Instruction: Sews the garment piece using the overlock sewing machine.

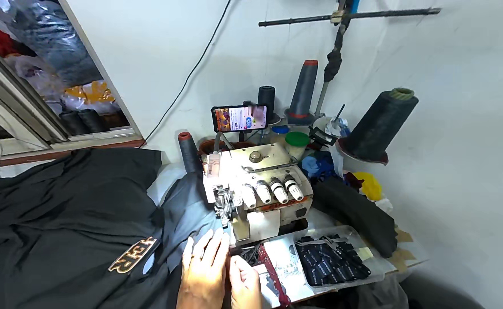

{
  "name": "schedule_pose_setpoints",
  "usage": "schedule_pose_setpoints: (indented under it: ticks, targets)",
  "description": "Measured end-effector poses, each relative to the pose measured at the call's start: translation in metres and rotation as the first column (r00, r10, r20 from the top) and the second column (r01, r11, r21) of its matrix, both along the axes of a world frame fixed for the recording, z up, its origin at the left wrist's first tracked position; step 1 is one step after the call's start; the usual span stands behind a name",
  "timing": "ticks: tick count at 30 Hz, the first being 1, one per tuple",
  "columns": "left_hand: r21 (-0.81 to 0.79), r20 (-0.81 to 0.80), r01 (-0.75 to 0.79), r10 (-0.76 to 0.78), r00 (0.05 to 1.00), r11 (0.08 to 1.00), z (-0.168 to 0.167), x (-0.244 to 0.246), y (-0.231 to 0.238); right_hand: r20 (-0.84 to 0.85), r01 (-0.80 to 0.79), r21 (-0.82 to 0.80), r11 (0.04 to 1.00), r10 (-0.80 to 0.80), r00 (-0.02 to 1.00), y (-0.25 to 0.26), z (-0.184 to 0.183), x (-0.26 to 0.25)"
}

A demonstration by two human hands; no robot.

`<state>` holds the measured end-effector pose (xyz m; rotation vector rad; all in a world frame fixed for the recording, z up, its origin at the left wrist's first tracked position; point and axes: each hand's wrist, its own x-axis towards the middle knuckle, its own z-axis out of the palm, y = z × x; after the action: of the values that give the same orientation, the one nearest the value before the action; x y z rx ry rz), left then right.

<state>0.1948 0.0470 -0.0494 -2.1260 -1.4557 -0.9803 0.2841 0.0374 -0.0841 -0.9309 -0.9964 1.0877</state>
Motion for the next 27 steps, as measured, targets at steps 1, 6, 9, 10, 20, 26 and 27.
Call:
schedule_pose_setpoints:
  ticks: [1,6,9,10,20,26,27]
  targets:
    - [-0.008,0.016,0.028,-0.028,0.999,1.000,0.001,-0.004,0.003,0.049,-0.008,0.004,1.000,0.007,0.999,0.000,-0.006,0.001]
    - [-0.040,0.058,0.096,-0.093,0.994,0.995,0.002,-0.013,0.007,0.250,-0.073,0.070,0.995,0.053,0.967,-0.002,-0.024,0.008]
    - [-0.100,0.104,0.137,-0.127,0.986,0.985,0.008,-0.022,0.012,0.277,-0.115,0.095,0.989,0.085,0.957,-0.005,-0.022,0.008]
    - [-0.095,0.124,0.135,-0.122,0.985,0.986,0.009,-0.025,0.017,0.280,-0.123,0.101,0.987,0.090,0.956,-0.005,-0.022,0.008]
    - [-0.390,0.462,0.117,0.084,0.883,0.914,0.051,-0.032,0.030,0.338,-0.131,0.165,0.978,0.069,0.939,-0.009,-0.023,0.007]
    - [-0.094,0.475,0.013,0.033,0.879,0.995,0.005,-0.055,0.003,0.255,-0.208,0.073,0.975,0.184,0.949,-0.014,-0.025,0.003]
    - [-0.049,0.488,0.026,0.001,0.873,0.998,-0.002,-0.059,-0.002,0.240,-0.218,0.060,0.974,0.198,0.950,-0.015,-0.025,0.002]
